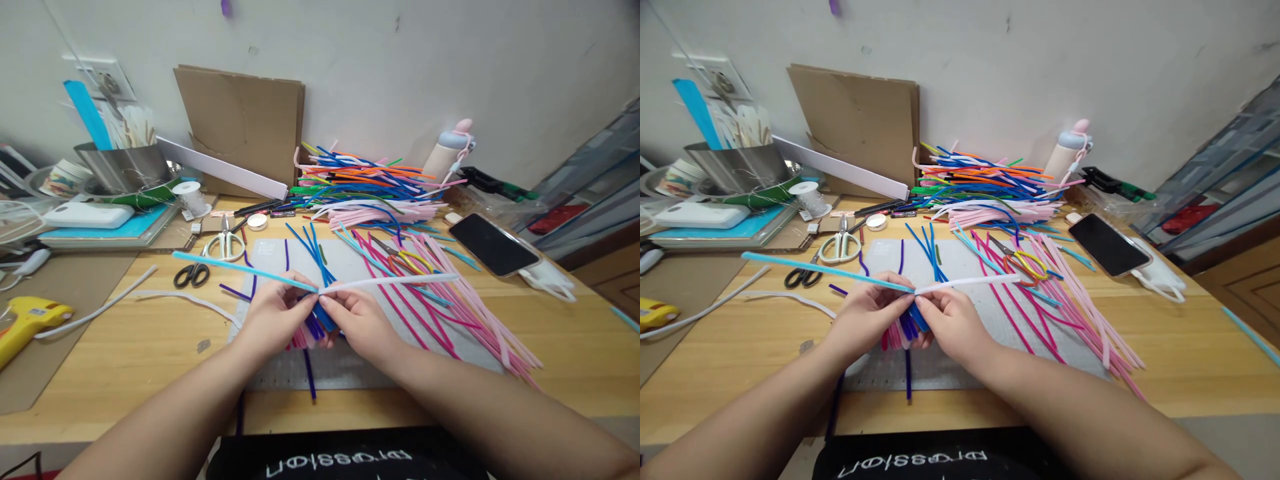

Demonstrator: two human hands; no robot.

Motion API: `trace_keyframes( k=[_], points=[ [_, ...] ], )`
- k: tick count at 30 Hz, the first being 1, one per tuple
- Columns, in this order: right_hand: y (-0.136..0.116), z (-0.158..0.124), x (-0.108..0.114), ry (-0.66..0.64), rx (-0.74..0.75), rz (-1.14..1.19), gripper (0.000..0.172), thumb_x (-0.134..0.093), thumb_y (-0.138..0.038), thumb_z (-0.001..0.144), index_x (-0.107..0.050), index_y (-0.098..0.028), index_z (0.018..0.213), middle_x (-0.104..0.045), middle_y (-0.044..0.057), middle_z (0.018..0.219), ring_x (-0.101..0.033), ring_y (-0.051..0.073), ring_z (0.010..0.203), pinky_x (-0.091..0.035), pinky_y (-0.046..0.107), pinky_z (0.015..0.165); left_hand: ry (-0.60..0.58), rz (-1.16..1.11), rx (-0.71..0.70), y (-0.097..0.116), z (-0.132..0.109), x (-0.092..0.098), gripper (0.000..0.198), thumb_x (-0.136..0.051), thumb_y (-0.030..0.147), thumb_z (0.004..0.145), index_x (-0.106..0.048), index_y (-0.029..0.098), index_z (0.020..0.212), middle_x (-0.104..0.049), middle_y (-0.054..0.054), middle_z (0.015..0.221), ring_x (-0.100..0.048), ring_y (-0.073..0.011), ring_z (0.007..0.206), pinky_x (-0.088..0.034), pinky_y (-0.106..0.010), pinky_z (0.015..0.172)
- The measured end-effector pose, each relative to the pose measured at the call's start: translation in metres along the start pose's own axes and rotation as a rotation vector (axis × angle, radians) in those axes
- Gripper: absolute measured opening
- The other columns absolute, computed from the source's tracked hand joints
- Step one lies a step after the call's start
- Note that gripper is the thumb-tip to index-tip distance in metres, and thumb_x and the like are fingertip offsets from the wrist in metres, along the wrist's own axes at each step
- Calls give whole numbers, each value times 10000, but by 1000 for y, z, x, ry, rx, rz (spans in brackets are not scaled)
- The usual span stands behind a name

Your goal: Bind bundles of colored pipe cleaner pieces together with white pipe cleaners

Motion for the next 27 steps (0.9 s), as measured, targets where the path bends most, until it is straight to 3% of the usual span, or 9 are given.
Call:
trace_keyframes(
  k=[6, 12, 16, 22, 27],
  points=[
    [4, -1, -3, -20, 33, -16, 282, -583, -382, 822, -601, -142, 969, -601, -31, 560, -591, 104, 452, -521, 222, 454, 64, 109, -25, -8, 1, 3, 63, -655, 199, 720, -648, 175, 778, -702, -26, 770, -674, -175, 752, -532, -289, 714],
    [6, 3, -3, -23, 46, 47, 346, -653, -418, 773, -638, -144, 983, -672, 37, 796, -632, 137, 629, -568, 265, 526, 42, 165, -116, -9, 2, 2, 20, -626, 192, 757, -617, 176, 765, -625, -18, 779, -629, -149, 755, -505, -264, 690],
    [7, 3, -2, -22, 26, 47, 324, -620, -448, 801, -683, -155, 924, -673, 29, 762, -628, 132, 625, -563, 261, 564, 29, 260, -122, -8, 1, 3, 57, -615, 217, 783, -577, 178, 766, -583, -12, 774, -593, -138, 715, -477, -242, 605],
    [5, 1, -1, 20, 12, -4, 335, -612, -471, 801, -701, -154, 866, -657, 20, 694, -593, 122, 573, -542, 257, 569, -3, 358, -201, -6, -1, 1, 74, -560, 201, 823, -551, 180, 753, -572, -13, 766, -578, -139, 724, -462, -234, 601],
    [6, 0, -1, 47, -26, 24, 345, -633, -480, 774, -691, -153, 868, -640, 13, 662, -585, 129, 561, -539, 268, 555, 14, 489, -404, -4, -4, 2, 92, -551, 143, 803, -566, 175, 719, -602, -25, 783, -583, -139, 711, -454, -242, 613]
  ],
)
Point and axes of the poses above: each hand's wrist, its own z-axis towards the middle knuckle, its own x-axis out of the back of the hand, y = z × x, the point moved 2 cm from there along z, towards the middle knuckle
